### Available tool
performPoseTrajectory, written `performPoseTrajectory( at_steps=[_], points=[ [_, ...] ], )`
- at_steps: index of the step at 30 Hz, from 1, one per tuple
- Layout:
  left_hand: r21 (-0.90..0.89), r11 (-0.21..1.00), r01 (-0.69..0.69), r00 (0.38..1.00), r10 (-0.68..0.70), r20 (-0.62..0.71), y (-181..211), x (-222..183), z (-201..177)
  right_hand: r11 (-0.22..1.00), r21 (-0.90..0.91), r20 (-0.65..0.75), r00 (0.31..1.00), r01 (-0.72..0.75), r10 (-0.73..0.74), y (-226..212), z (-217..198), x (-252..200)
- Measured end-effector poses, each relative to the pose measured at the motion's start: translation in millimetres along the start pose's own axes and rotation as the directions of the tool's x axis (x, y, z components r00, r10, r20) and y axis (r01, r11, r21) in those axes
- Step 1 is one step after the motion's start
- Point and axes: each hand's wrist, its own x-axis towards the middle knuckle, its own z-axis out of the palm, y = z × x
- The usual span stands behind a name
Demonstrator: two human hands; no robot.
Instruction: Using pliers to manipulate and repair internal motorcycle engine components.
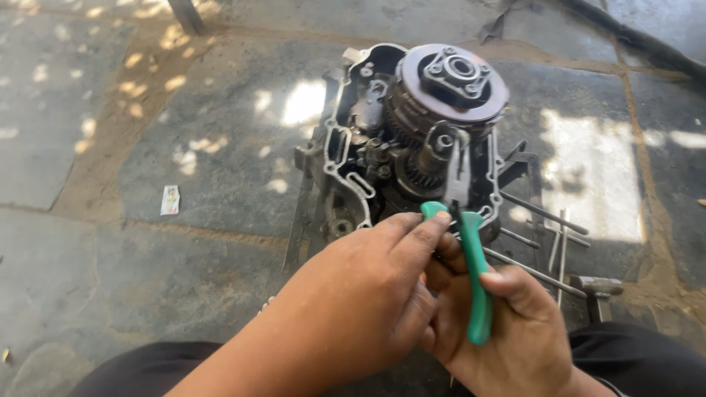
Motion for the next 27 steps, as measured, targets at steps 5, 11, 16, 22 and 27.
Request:
performPoseTrajectory(
  at_steps=[5, 11, 16, 22, 27],
  points=[
    [0.119, 0.993, -0.003, 1.000, 0.006, -0.030, 3, 7, 4, 1.000, -0.008, -0.126, 0.992, 0.028, -0.028, -2, -17, -1],
    [-0.653, 0.535, 0.536, 0.815, -0.528, 0.238, 3, 11, 33, 0.975, -0.219, -0.335, 0.936, 0.033, -0.106, -15, -2, 2],
    [-0.786, 0.199, 0.586, 0.735, -0.539, 0.412, 1, 7, 55, 0.952, -0.299, -0.314, 0.949, -0.057, -0.042, -27, -20, -8],
    [-0.890, 0.008, 0.456, 0.815, -0.406, 0.414, -1, 13, 84, 0.935, -0.344, -0.240, 0.971, -0.083, -0.002, -53, -20, -16],
    [-0.898, 0.045, 0.437, 0.848, -0.353, 0.395, 4, 18, 85, 0.899, -0.409, -0.341, 0.940, -0.159, 0.011, -71, -23, -20]
  ],
)
